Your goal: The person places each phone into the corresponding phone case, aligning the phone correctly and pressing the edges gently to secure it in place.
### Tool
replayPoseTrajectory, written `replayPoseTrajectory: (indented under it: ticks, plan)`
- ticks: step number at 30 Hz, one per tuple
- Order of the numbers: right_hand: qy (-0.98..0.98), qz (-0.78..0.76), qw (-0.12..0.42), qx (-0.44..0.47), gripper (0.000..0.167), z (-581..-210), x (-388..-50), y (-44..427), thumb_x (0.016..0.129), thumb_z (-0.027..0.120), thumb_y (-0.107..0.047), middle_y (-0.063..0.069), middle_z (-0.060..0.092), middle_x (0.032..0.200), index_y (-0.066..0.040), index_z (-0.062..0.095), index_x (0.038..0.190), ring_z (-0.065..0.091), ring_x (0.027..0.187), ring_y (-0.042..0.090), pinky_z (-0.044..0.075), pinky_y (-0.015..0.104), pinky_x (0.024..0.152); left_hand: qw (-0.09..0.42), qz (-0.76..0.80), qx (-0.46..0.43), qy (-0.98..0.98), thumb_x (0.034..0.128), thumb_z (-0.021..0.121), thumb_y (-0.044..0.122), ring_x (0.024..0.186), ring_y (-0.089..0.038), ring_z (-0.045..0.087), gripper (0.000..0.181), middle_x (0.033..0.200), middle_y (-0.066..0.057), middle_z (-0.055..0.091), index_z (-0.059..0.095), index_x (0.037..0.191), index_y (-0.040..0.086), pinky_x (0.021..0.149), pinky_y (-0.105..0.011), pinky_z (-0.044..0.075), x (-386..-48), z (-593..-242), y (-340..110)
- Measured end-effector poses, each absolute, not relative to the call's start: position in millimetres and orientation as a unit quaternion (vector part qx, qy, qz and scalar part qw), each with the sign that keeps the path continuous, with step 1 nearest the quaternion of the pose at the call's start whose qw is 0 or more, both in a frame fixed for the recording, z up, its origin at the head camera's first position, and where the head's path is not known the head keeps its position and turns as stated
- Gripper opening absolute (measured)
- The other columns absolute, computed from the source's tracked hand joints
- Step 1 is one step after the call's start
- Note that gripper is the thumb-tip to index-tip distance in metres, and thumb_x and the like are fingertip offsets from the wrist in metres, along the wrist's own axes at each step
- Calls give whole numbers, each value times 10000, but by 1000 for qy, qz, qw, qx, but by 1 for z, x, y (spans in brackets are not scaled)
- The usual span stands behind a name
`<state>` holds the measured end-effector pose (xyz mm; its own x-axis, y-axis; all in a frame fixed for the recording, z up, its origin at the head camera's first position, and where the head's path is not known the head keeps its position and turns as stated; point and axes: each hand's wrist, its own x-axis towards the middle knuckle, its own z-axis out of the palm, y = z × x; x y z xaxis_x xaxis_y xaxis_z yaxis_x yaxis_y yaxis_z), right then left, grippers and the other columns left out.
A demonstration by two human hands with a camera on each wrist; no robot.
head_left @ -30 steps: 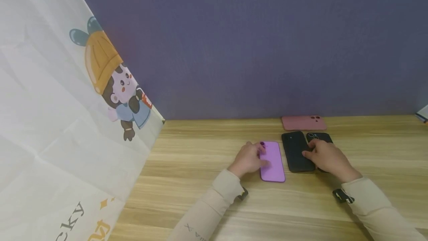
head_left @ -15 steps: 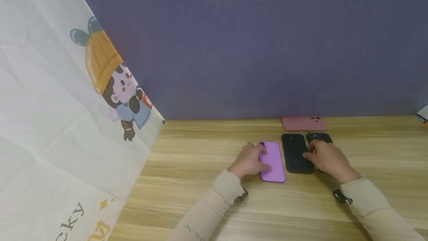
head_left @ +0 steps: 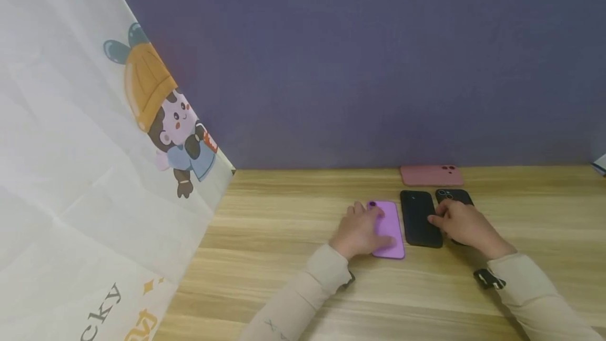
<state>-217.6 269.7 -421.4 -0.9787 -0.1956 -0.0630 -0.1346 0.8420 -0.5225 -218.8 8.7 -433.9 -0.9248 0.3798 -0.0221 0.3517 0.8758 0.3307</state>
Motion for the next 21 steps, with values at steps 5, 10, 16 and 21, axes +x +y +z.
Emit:
replayPoseTrajectory:
  ticks: [5, 10, 16, 21]
  plan:
    - [957, -271, 60, -87, 316, -422, -220, 272, 1011, 623, -288, -8, 616, 627, 25, 623, 1054, 585, 556, 144, 431, 320, 562, 24, 70, 211, 975, 842, 639, 756, 1222, -276, 504, 759, 1453, -149, 508, 469, 1501, 422, 929, -408, 510, -209, -431, 13]
    - [956, -271, 58, -90, 334, -423, -220, 274, 1022, 616, -308, -2, 620, 643, 26, 617, 1042, 581, 562, 145, 432, 322, 563, 33, 25, 218, 975, 870, 608, 748, 1273, -248, 451, 710, 1517, -116, 466, 398, 1511, 530, 917, -384, 477, -204, -428, 16]
    - [953, -281, 50, -99, 300, -422, -220, 276, 1039, 592, -287, -3, 617, 631, 7, 638, 1008, 570, 552, 146, 446, 320, 576, 41, 23, 213, 976, 847, 655, 730, 1181, -205, 447, 690, 1473, -90, 488, 435, 1477, 553, 855, -373, 459, -208, -428, 16]
    - [954, -281, 24, -103, 288, -420, -223, 278, 1057, 566, -297, -3, 591, 606, -28, 670, 1050, 533, 518, 147, 426, 305, 550, 53, 38, 205, 977, 834, 695, 702, 1189, -210, 447, 704, 1487, -86, 481, 470, 1473, 515, 874, -387, 471, -214, -428, 11]
